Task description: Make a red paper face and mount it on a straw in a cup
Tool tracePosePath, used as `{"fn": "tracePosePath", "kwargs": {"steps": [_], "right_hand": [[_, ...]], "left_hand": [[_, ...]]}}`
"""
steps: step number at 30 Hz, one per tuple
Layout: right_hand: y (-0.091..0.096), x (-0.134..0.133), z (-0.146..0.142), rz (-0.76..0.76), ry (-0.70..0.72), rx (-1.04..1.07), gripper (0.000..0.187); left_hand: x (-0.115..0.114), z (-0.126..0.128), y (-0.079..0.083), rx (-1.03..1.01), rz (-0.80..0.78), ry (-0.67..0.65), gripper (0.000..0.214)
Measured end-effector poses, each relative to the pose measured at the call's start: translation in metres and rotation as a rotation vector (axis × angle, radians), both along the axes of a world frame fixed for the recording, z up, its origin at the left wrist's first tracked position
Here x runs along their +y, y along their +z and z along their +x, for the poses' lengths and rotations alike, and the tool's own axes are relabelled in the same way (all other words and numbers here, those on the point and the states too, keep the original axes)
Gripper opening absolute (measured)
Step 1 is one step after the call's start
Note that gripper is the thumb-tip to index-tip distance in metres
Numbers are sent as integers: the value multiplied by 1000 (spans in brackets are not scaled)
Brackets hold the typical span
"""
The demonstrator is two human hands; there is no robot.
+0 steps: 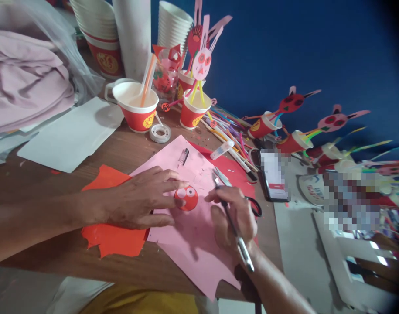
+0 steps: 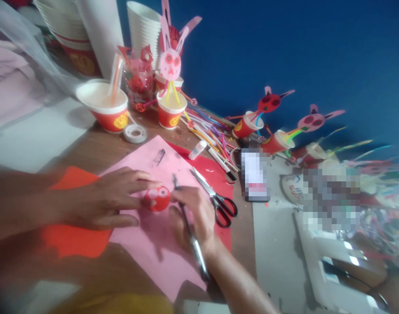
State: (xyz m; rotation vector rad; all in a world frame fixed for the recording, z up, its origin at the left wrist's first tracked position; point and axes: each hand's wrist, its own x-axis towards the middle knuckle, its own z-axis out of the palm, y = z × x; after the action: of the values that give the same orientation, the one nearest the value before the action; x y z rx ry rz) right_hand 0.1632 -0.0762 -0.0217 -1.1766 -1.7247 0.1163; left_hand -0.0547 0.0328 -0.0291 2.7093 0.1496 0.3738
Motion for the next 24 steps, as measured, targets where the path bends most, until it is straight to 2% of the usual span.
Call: {"fn": "tracePosePath", "kwargs": {"steps": [3, 8, 12, 19, 24], "right_hand": [[-5, -5, 2, 0, 175, -122, 44], [-18, -5, 6, -155, 120, -160, 44], [-20, -4, 6, -320, 107, -225, 39], [-21, -4, 5, -357, 75, -253, 32], [-15, 0, 4, -395, 103, -133, 32]], "left_hand": [[0, 1, 1, -6, -11, 11, 27], [1, 2, 0, -36, -25, -9, 25], [2, 1, -1, -37, -21, -12, 26], [3, -2, 5, -74, -19, -27, 24], [0, -1, 12, -3, -29, 5, 20]]}}
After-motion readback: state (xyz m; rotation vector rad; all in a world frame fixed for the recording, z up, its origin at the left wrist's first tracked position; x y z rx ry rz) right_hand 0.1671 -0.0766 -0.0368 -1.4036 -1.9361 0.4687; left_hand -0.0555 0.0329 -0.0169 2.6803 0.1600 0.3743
